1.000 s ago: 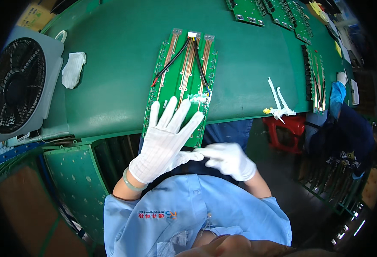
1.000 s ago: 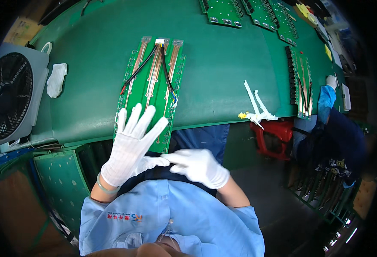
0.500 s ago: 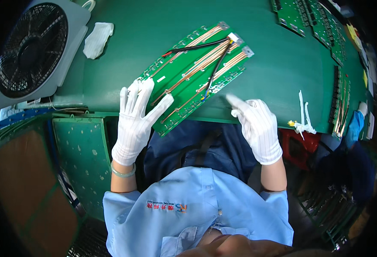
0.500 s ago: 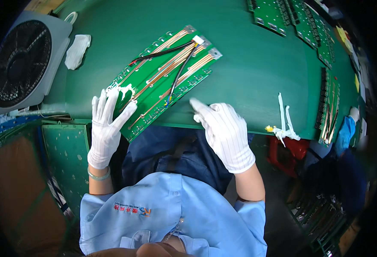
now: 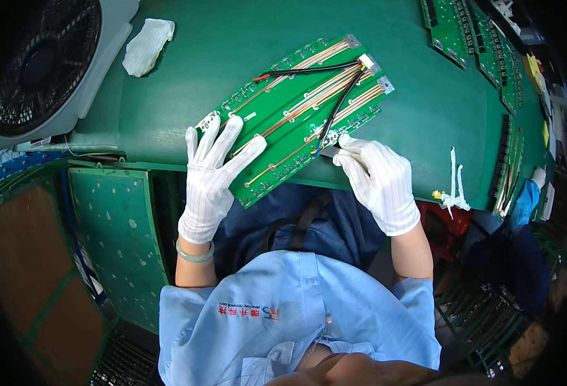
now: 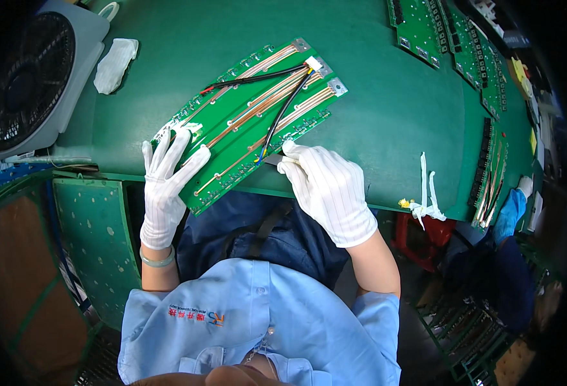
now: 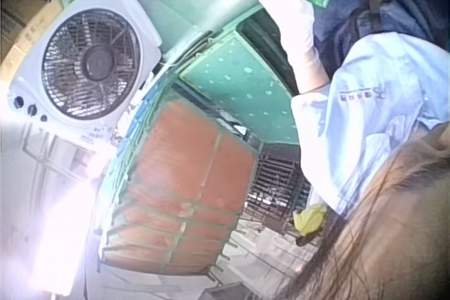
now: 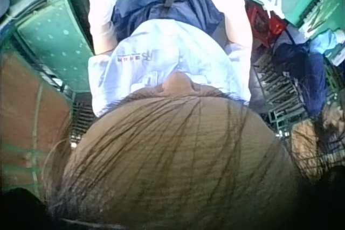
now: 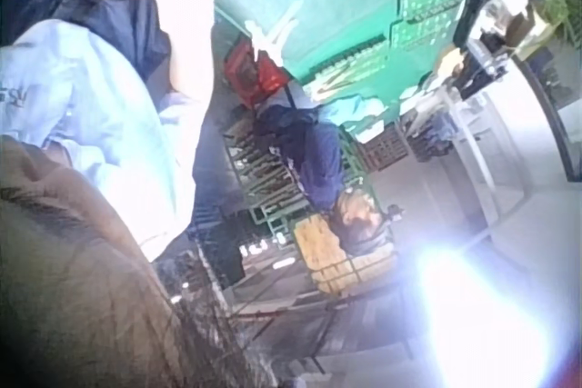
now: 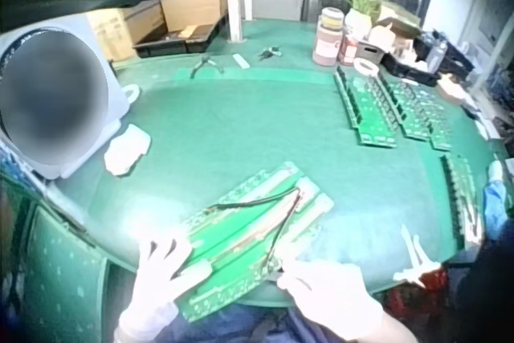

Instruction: The user is seen assembling multiple electronic components and wires onto a large green printed circuit board (PCB) on a factory production line.

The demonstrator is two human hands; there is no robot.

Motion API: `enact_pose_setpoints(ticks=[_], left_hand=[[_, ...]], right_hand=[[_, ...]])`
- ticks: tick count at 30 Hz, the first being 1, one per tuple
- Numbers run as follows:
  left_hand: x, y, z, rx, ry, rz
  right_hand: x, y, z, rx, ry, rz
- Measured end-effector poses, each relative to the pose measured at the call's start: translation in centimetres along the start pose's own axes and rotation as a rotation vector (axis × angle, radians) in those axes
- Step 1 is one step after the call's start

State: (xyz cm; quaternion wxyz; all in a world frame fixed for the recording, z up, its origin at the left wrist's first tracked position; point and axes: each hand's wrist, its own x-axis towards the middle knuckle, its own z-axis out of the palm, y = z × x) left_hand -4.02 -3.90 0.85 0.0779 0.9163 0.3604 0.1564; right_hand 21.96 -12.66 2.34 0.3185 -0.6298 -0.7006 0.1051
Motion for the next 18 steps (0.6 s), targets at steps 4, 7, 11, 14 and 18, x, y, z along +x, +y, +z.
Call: enact_pose_setpoints(ticks=[4, 7, 11, 14, 18], left_hand=[[0.0, 0.1, 0.1, -0.002, 0.007, -0.008], [0.1, 0.2, 0.1, -0.012, 0.003, -0.023], [0.2, 0.3, 0.0, -0.011, 0.002, -0.027], [0.1, 0.4, -0.1, -0.019, -0.003, -0.030], [0.2, 0.3, -0.1, -0.028, 0.007, -0.030]], right_hand=[[-0.5, 0.1, 0.4, -0.036, -0.004, 0.028], [-0.7, -0.2, 0.1, 0.314, -0.237, 0.019], [-0.5, -0.4, 0.1, 0.118, -0.063, 0.010], [-0.3, 0.1, -0.1, 0.002, 0.045, 0.028], [-0.2, 0.9, 0.3, -0.230, 0.088, -0.200]])
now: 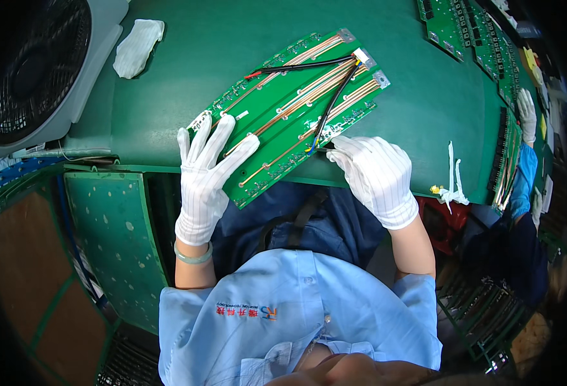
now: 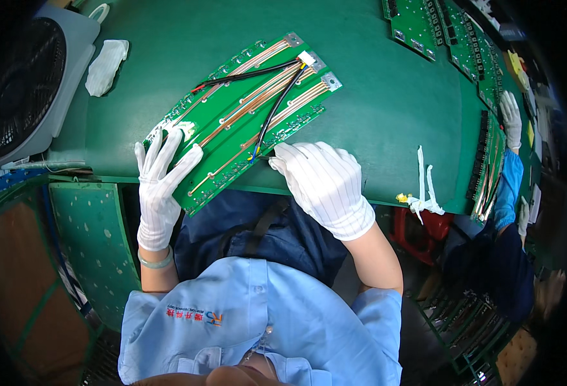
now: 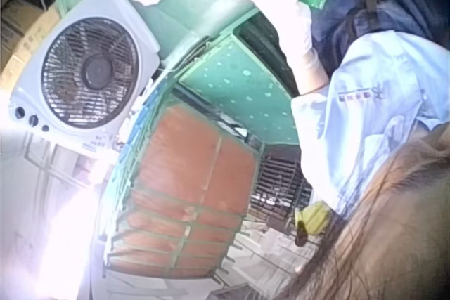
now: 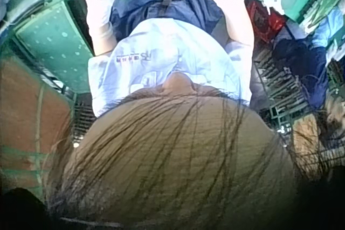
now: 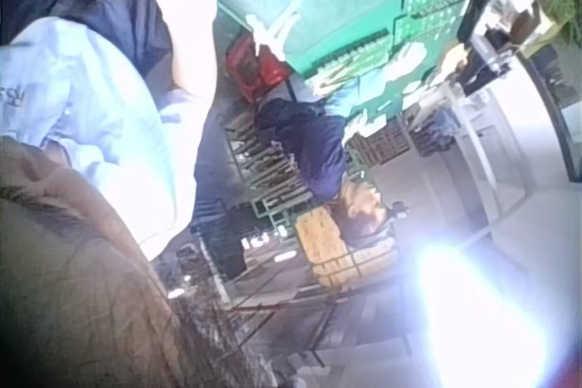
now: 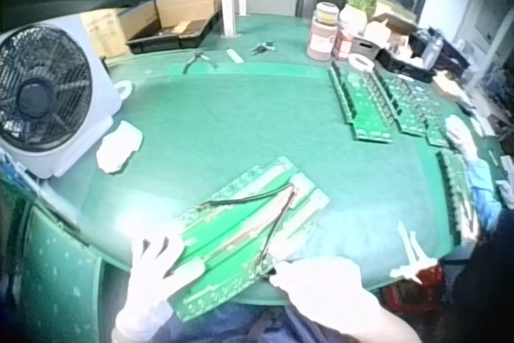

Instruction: The user is seen assembling multiple electronic components and wires onto a large green printed circuit board (PCB) on a factory production line.

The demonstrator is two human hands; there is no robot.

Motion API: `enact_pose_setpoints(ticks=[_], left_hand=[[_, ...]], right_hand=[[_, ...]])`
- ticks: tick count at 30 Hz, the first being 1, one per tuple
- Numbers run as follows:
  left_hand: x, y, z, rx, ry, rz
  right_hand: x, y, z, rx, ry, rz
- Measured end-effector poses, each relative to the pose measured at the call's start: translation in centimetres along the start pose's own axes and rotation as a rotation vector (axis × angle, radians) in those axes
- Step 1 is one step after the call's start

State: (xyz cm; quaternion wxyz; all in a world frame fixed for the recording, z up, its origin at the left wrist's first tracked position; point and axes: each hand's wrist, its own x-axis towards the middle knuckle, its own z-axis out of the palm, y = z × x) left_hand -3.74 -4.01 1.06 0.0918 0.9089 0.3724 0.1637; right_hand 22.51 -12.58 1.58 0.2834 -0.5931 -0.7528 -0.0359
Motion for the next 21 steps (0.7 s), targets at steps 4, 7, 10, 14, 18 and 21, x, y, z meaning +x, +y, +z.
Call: enact_pose_setpoints(ticks=[4, 7, 10, 14, 18, 21], left_hand=[[0.0, 0.0, 0.0, 0.001, -0.006, 0.000], [-0.1, 0.0, 0.0, 0.000, -0.003, -0.006], [-0.1, 0.0, 0.0, -0.010, -0.004, -0.007], [0.0, -0.1, 0.2, -0.002, -0.015, -0.012], [-0.2, -0.1, 0.1, -0.013, 0.003, -0.007], [-0.1, -0.1, 0.0, -0.014, -0.002, -0.009]], right_hand=[[0.3, 0.6, -0.2, -0.023, -0.043, -0.085], [0.3, 1.0, -1.3, 0.076, -0.149, -0.155], [0.0, 1.0, -1.6, 0.188, -0.209, -0.184], [0.0, 1.1, -0.7, 0.086, -0.132, -0.132], [0.3, 0.4, -0.3, 0.003, -0.043, -0.154], [0.5, 0.4, -0.4, -0.001, -0.056, -0.172]])
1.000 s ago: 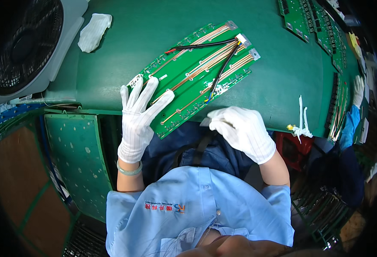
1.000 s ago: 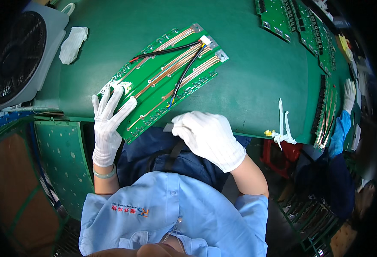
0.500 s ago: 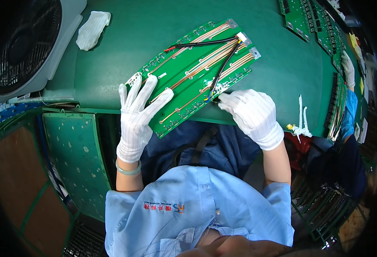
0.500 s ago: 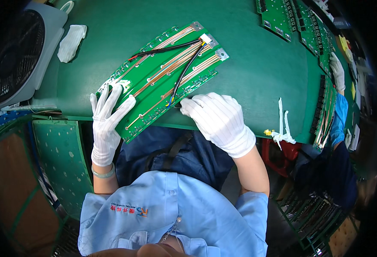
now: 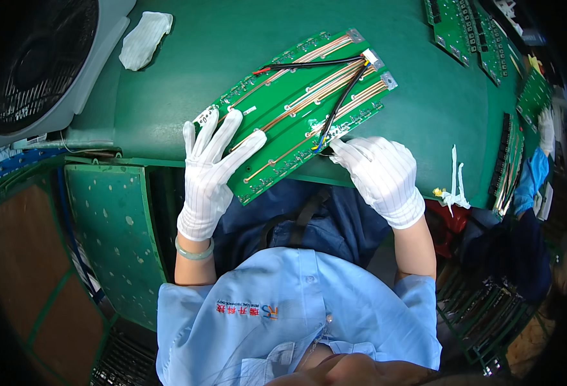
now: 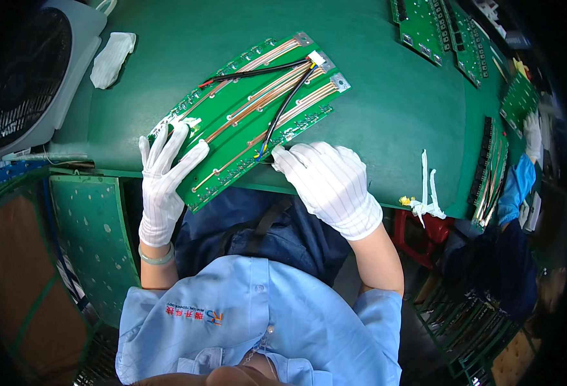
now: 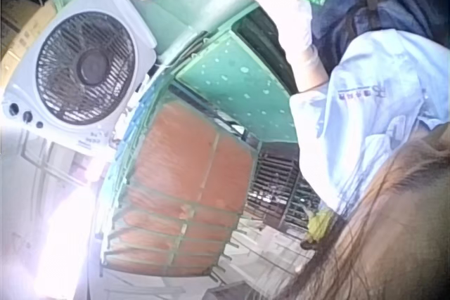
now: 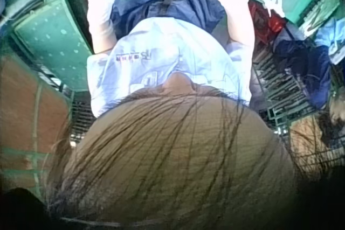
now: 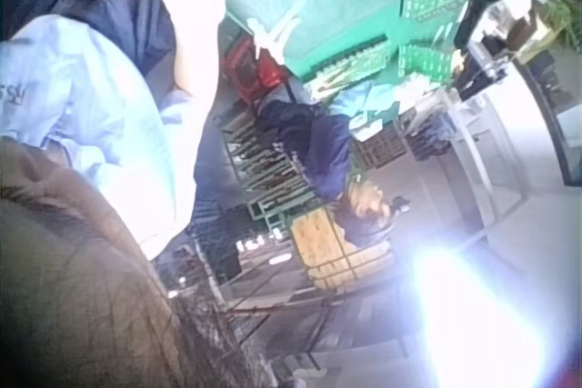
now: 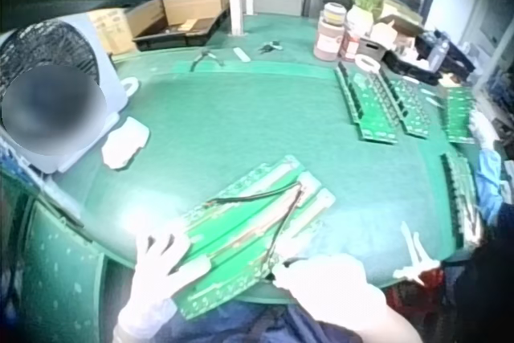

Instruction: The user is seen assembling multiple electronic components and wires onto a large green printed circuit board (PCB) on a factory production line.

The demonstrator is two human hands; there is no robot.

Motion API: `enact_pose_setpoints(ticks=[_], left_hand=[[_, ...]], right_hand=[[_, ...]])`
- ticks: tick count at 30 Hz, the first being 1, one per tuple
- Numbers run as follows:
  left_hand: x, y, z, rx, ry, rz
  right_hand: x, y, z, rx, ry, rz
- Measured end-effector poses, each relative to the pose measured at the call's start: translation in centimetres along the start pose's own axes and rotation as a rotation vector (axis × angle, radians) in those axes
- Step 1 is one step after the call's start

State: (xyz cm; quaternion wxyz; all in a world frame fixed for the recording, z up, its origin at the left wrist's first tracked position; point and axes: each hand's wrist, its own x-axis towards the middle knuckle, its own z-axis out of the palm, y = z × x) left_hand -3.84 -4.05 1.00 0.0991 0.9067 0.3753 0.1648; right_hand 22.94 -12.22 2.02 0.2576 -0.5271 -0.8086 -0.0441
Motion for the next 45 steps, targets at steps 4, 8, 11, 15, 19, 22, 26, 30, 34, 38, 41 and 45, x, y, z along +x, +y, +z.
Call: enact_pose_setpoints(ticks=[4, 8, 11, 15, 19, 22, 26, 30, 34, 38, 41, 45], left_hand=[[0.1, 0.0, 0.0, -0.005, 0.019, 0.013], [0.3, -0.3, 0.1, -0.034, 0.046, 0.051], [0.2, 0.0, -0.2, -0.046, 0.038, 0.033], [0.0, -0.6, -0.3, -0.038, 0.031, 0.064], [-0.9, -1.5, 0.0, -0.021, 0.149, -0.001], [-2.2, -1.4, 0.1, -0.460, 0.453, -0.348], [-3.8, -1.2, -0.3, -1.154, 0.462, -0.700], [-3.2, -0.3, -0.1, -1.549, 0.211, -0.915], [-3.2, 0.2, 1.0, -1.671, 0.335, -0.838], [-3.1, 0.2, 1.0, -1.704, 0.324, -0.762], [-3.4, 0.1, 0.8, -1.522, 0.387, -0.881], [-4.8, -1.3, 1.0, -1.454, 0.346, -0.847]], right_hand=[[0.2, -0.1, -0.3, 0.016, -0.028, -0.023], [0.1, 0.2, -0.3, 0.027, -0.030, -0.014], [0.2, -0.1, -1.1, 0.302, -0.231, -0.063], [-1.0, -0.4, -0.8, 0.407, -0.132, 0.176], [-2.2, 0.1, -0.9, 0.516, 0.012, 0.769], [-1.4, 2.6, -1.3, 0.449, 0.089, 0.848], [0.2, 5.6, -0.1, 0.650, 0.306, 0.850], [1.0, 9.1, 1.7, 0.519, 0.199, 0.960], [3.3, 9.0, 1.4, 0.536, 0.037, 0.969], [2.4, 7.7, 0.5, 0.757, -0.018, 1.118], [0.5, 5.2, -1.1, 0.998, 0.107, 1.181], [-2.6, 2.0, -3.4, 1.195, 0.263, 1.221]])
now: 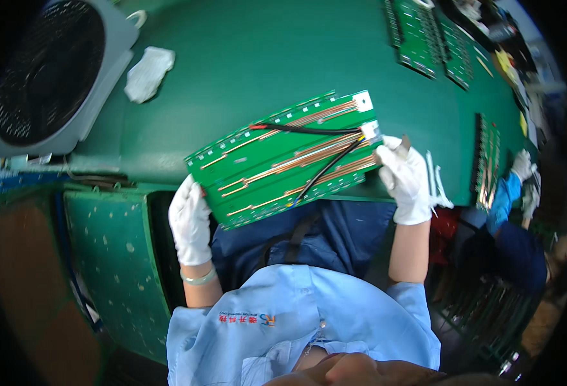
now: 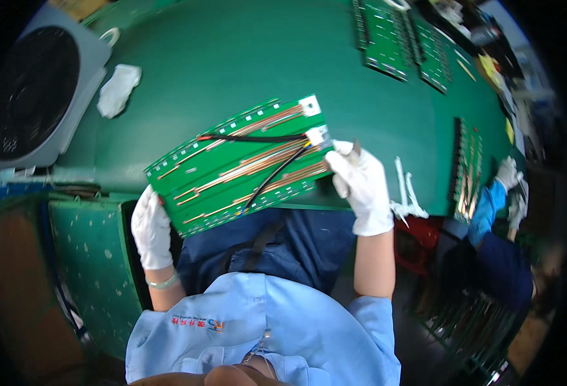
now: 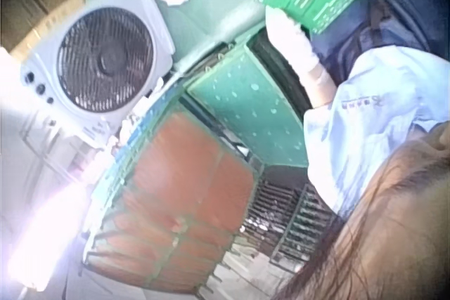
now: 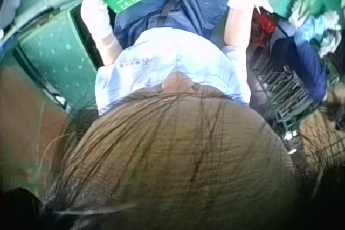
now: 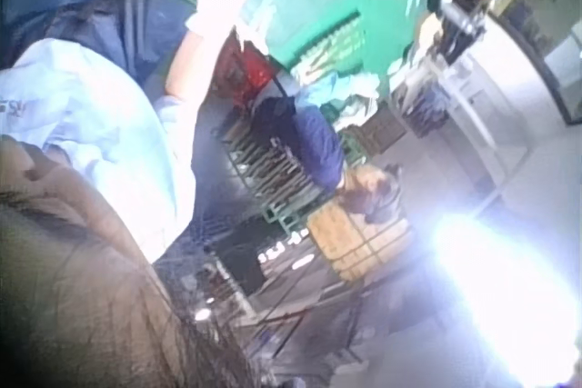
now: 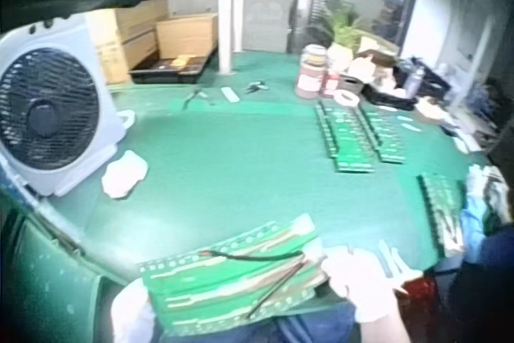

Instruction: The user is seen assembling multiple electronic components and wires onto a large green printed circuit board (PCB) on a factory production line.

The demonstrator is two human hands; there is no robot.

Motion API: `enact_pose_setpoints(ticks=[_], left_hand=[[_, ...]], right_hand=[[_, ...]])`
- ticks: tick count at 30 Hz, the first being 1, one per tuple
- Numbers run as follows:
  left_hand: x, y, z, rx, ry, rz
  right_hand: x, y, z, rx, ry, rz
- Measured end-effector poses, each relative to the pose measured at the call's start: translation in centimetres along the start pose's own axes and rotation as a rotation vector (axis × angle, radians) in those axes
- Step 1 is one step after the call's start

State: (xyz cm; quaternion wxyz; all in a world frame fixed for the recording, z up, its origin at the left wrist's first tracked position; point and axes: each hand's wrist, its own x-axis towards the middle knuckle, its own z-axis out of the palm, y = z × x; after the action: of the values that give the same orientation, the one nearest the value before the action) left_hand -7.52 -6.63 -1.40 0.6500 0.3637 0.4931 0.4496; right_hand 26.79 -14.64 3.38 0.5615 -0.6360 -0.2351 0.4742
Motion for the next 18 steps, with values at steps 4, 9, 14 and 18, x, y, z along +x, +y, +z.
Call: enact_pose_setpoints(ticks=[4, 9, 14, 18], left_hand=[[0.1, 0.8, -0.2, -0.061, -0.087, 0.145], [0.5, 0.2, 0.2, 0.068, -0.148, 0.216], [0.4, 0.1, 0.6, 0.164, -0.220, 0.285], [0.4, 0.5, 1.5, 0.158, -0.236, 0.284]], right_hand=[[-3.2, 0.6, -0.3, 0.153, 0.022, -0.007], [-5.7, 1.3, -1.4, 0.259, 0.058, -0.016], [-6.9, 1.9, -2.3, 0.293, 0.077, -0.027], [-7.6, 2.6, -2.7, 0.280, 0.085, -0.046]])
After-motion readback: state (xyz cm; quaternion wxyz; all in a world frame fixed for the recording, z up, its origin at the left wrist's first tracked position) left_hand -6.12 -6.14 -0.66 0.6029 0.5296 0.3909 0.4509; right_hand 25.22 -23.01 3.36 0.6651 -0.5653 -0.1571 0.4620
